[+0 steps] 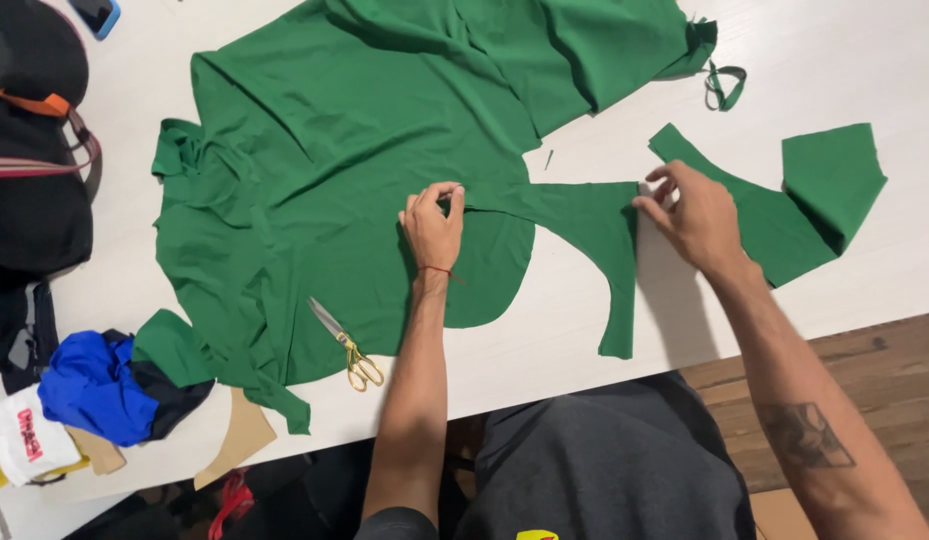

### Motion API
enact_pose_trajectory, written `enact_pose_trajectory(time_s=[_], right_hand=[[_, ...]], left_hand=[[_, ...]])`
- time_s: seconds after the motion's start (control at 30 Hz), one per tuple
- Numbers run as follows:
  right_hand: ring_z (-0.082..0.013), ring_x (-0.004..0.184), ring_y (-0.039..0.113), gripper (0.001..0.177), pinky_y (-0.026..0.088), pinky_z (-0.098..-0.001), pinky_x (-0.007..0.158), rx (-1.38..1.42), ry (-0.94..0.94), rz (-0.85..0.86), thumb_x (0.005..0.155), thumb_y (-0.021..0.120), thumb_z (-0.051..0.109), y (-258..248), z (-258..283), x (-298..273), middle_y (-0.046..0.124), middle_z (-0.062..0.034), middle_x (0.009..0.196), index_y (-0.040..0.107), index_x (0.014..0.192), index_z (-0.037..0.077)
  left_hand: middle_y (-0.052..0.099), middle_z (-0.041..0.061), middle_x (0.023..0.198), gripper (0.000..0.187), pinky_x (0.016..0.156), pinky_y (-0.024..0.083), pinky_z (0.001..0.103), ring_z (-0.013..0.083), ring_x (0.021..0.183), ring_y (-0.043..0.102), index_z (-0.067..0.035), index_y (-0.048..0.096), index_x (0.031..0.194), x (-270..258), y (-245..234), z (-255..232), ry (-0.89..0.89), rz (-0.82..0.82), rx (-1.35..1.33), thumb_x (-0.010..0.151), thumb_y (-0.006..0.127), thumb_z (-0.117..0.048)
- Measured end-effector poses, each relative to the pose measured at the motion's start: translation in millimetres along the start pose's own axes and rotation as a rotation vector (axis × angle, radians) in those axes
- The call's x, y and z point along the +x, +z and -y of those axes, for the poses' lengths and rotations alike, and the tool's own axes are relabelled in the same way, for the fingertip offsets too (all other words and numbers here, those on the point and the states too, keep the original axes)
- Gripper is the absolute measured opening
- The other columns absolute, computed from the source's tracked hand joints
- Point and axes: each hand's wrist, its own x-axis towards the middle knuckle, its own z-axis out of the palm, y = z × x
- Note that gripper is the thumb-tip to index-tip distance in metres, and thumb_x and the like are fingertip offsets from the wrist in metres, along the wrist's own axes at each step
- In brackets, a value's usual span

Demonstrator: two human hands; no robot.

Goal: The person uses gold-handled scissors to cut a large piece of green fabric laid out on a white table. They cut along a curved line to separate a section of the fabric, then lift and fold the cut piece.

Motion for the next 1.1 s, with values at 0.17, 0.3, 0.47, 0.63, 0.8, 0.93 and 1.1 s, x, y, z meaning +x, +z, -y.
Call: enact_pose_trajectory(time_s=[0.17,0.3,0.47,0.63,0.8,0.93,1.1], right_hand=[[-0.0299,0.091,0.076,0.044,0.060,-0.0459,0.082,0.018,0.039,-0.093,0.102,0.083,0.039,14.0,-1.3,-28.0,0.075,-0.0046,0.097,0.066,0.135,0.015],[-0.0309,0.096,0.075,0.038,0.059,-0.0471,0.084,-0.003,0.021,-0.144,0.104,0.080,0.044,10.6,2.9,-10.6,0.076,-0.0037,0.094,0.068,0.130,0.019],[-0.0324,0.084,0.076,0.042,0.058,-0.0468,0.074,0.032,0.204,-0.117,0.101,0.082,0.057,18.2,3.6,2.6,0.077,-0.0026,0.084,0.075,0.102,0.016],[-0.0321,0.080,0.077,0.029,0.059,-0.0444,0.072,-0.037,0.216,-0.158,0.101,0.080,0.050,28.6,-8.6,7.2,0.076,0.0019,0.078,0.075,0.094,0.022],[-0.0332,0.079,0.077,0.032,0.058,-0.0450,0.072,0.007,0.210,-0.164,0.100,0.083,0.049,19.9,3.3,6.5,0.076,0.0005,0.077,0.075,0.093,0.019],[-0.0300,0.066,0.075,0.026,0.058,-0.0432,0.071,0.064,0.211,-0.158,0.102,0.081,0.039,15.6,8.5,5.7,0.075,-0.0008,0.074,0.075,0.093,0.015],[-0.0254,0.060,0.074,0.029,0.058,-0.0411,0.070,0.097,0.228,-0.155,0.101,0.081,0.043,24.9,-5.7,9.6,0.074,0.0013,0.071,0.074,0.091,0.017]], left_hand=[[0.078,-0.008,0.092,0.008,0.089,0.049,0.045,0.0231,0.092,0.069,-0.030,0.076,0.102,3.9,5.6,7.2,0.011,0.031,-0.026,0.101,0.074,-0.037],[0.078,-0.007,0.092,0.009,0.088,0.049,0.044,0.0233,0.090,0.069,-0.029,0.077,0.102,14.1,13.7,11.4,0.023,0.035,-0.032,0.101,0.075,-0.038],[0.079,-0.006,0.090,0.011,0.085,0.048,0.044,0.0238,0.084,0.067,-0.027,0.078,0.100,10.6,12.9,20.1,-0.001,0.042,-0.051,0.101,0.076,-0.038],[0.080,-0.009,0.089,0.011,0.085,0.047,0.042,0.0211,0.083,0.067,-0.029,0.078,0.098,11.5,9.3,15.1,-0.011,0.050,-0.032,0.100,0.076,-0.040],[0.080,-0.011,0.088,0.010,0.086,0.045,0.039,0.0190,0.082,0.065,-0.030,0.079,0.099,11.0,9.1,15.0,-0.032,0.070,-0.037,0.097,0.078,-0.039],[0.081,-0.011,0.088,0.011,0.086,0.044,0.038,0.0187,0.081,0.064,-0.030,0.080,0.100,11.3,7.2,17.1,-0.018,0.108,-0.057,0.093,0.082,-0.038],[0.080,-0.014,0.090,0.014,0.086,0.044,0.038,0.0166,0.083,0.064,-0.033,0.079,0.103,10.5,1.4,11.6,-0.009,0.120,-0.035,0.091,0.083,-0.040]])
